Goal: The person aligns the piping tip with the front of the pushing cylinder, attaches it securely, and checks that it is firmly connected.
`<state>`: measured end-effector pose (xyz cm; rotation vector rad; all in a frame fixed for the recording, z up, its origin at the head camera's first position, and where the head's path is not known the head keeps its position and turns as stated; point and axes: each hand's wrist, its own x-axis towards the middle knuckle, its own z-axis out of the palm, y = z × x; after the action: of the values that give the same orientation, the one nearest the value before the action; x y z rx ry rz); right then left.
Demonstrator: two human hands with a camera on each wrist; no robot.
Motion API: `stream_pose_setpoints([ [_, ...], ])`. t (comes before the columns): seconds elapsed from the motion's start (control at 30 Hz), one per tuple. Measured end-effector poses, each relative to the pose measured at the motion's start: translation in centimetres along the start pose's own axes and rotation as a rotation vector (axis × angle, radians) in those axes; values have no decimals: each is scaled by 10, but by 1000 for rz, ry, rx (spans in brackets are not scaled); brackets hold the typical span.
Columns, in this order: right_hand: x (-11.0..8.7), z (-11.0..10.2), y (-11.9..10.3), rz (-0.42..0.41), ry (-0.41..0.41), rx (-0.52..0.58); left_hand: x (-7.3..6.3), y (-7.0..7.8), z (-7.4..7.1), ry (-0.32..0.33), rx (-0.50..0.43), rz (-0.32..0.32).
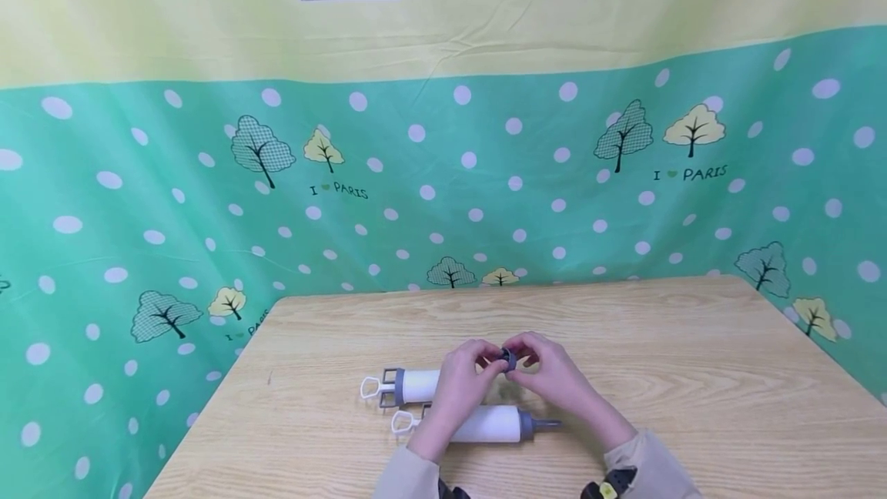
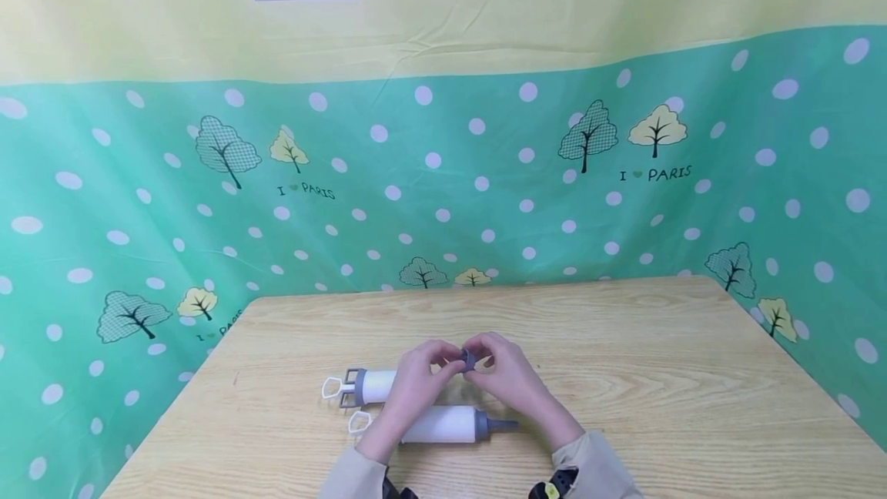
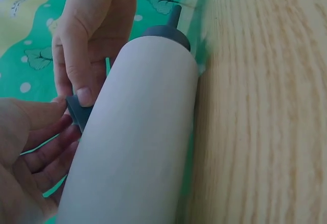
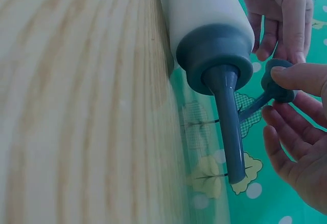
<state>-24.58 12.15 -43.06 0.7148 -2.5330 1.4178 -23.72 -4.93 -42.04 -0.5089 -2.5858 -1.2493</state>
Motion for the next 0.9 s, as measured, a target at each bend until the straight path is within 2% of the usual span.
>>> stream_pose_setpoints([
  [0.3, 0, -2, 1, 55, -9, -30, 1, -11, -17, -88, 95, -4],
  [0.53, 0, 0, 2, 95, -72, -26, -3, -24, -31, -174, 238, -42],
  [0.9, 1, 1, 2, 122, -99, -43, -6, -32, -42, -328, 419, -16],
])
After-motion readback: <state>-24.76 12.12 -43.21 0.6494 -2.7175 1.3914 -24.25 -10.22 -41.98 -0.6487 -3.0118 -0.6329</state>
